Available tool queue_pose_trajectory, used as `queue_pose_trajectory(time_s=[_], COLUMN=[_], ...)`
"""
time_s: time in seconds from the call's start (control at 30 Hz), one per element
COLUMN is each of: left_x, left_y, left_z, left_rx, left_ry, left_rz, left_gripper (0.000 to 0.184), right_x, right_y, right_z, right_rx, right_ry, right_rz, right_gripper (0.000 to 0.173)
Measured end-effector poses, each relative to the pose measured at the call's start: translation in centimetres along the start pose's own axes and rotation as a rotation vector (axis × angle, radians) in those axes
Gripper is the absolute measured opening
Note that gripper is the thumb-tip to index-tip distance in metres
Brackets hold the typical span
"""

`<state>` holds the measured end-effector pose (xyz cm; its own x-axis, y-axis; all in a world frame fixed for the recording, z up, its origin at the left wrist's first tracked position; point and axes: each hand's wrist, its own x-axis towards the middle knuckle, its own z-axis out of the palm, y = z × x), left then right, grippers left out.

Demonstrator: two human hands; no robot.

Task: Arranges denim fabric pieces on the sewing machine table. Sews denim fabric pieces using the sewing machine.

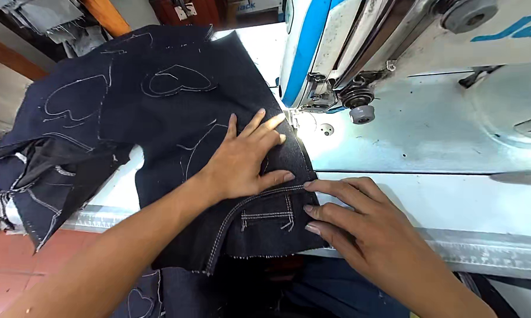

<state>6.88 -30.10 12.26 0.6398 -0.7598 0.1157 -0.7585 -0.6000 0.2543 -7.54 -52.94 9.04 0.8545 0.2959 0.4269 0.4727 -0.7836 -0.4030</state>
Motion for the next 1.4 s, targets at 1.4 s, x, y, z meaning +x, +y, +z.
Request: queue_pose_trajectory(time_s=[1.4], left_x=[3.9], left_y=[-6.4], left_z=[-3.0], left_rx=[0.022], left_ry=[-0.111], left_rz=[0.446], left_gripper=[0.054], right_x=[6.1], right_y=[2.2], right_z=[0.8], right_rx=[-0.131], right_ry=[0.032], right_rz=[0.081], right_gripper=[0.044])
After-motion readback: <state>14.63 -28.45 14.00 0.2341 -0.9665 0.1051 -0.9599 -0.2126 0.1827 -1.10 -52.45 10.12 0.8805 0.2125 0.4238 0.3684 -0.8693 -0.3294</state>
